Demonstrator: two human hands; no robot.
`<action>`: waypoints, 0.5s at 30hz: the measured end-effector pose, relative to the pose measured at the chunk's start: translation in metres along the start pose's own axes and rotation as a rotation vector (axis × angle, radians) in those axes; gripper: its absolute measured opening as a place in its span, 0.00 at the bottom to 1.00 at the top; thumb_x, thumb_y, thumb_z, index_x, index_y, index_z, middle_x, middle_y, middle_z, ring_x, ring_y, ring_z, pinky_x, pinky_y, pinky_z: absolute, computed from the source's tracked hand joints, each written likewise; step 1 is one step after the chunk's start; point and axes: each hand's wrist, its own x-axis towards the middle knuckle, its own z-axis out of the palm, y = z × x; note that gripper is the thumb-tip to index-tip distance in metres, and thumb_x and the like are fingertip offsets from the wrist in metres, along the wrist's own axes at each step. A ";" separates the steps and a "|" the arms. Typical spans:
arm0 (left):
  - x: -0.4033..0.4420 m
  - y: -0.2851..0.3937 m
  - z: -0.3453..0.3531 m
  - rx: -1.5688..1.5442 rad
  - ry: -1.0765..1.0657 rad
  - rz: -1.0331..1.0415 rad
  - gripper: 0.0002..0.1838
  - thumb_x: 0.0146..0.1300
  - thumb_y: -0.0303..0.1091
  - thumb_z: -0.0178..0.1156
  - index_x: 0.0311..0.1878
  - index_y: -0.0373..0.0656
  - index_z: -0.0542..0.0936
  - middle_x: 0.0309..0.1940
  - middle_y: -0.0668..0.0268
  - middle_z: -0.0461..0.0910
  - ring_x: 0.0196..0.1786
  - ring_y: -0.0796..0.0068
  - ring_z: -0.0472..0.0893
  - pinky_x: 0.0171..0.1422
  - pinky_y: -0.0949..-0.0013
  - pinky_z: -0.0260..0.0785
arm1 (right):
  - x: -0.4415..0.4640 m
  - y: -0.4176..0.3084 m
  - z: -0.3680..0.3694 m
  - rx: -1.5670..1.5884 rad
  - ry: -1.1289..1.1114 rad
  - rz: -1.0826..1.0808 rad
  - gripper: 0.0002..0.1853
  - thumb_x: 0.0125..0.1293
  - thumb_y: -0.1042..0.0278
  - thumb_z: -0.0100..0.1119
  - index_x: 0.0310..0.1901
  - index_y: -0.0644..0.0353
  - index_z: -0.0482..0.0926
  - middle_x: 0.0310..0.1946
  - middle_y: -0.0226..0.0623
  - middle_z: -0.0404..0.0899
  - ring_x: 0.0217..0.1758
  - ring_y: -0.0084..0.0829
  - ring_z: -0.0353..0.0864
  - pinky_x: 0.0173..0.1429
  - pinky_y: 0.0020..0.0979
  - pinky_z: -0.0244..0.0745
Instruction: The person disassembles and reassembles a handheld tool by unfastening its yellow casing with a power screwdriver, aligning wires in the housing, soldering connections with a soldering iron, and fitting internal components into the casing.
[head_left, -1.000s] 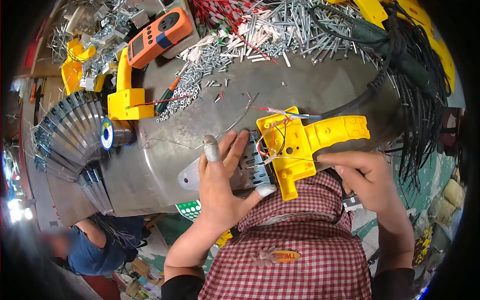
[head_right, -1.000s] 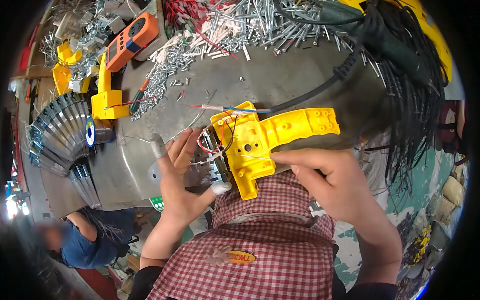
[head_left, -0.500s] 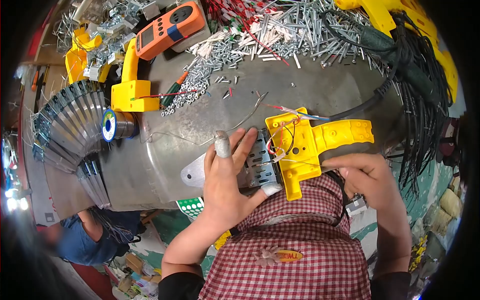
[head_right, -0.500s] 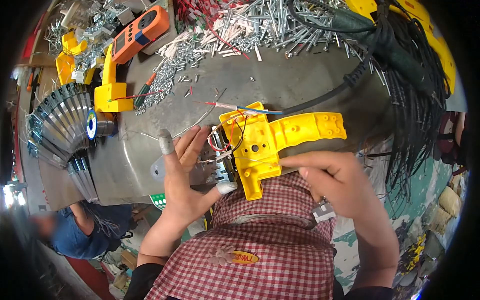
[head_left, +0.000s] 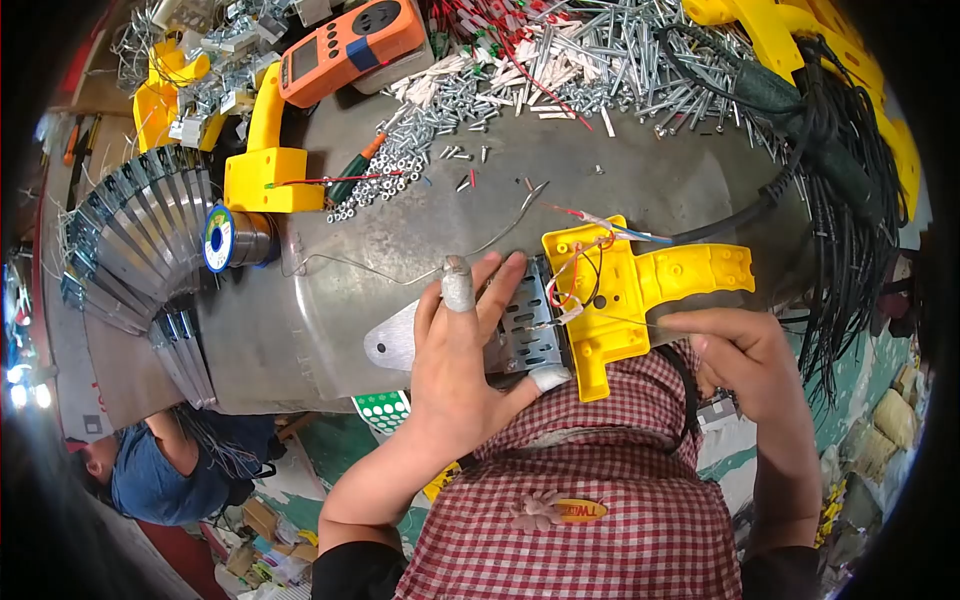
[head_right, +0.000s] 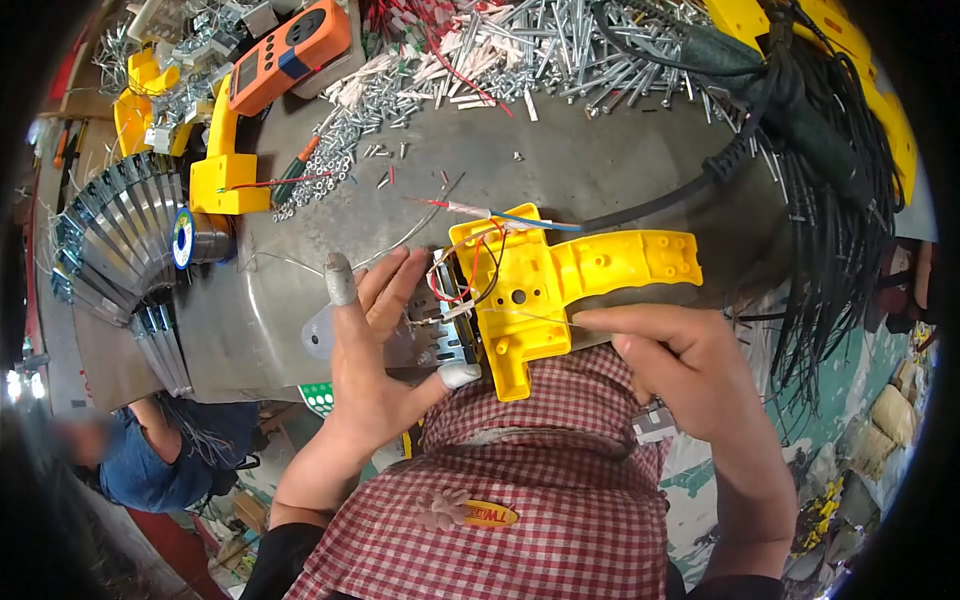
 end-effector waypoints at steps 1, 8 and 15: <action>0.001 0.001 -0.001 0.003 -0.008 -0.005 0.52 0.41 0.45 0.73 0.71 0.43 0.59 0.64 0.55 0.64 0.66 0.57 0.64 0.72 0.52 0.46 | 0.000 -0.001 0.000 -0.008 -0.002 0.000 0.15 0.64 0.78 0.49 0.50 0.63 0.81 0.17 0.24 0.71 0.19 0.12 0.65 0.24 0.18 0.60; 0.001 0.002 -0.002 0.002 -0.018 -0.020 0.52 0.40 0.44 0.73 0.71 0.43 0.59 0.63 0.55 0.64 0.65 0.56 0.65 0.72 0.52 0.46 | 0.000 -0.002 0.004 -0.029 0.012 0.016 0.16 0.64 0.79 0.49 0.51 0.62 0.81 0.17 0.23 0.70 0.19 0.12 0.65 0.24 0.17 0.60; 0.002 0.003 -0.001 -0.019 -0.040 -0.043 0.53 0.39 0.41 0.74 0.70 0.43 0.59 0.63 0.55 0.63 0.66 0.54 0.64 0.72 0.53 0.49 | 0.010 -0.006 0.015 -0.019 -0.065 0.006 0.15 0.64 0.78 0.50 0.49 0.61 0.82 0.19 0.25 0.73 0.19 0.14 0.67 0.25 0.21 0.63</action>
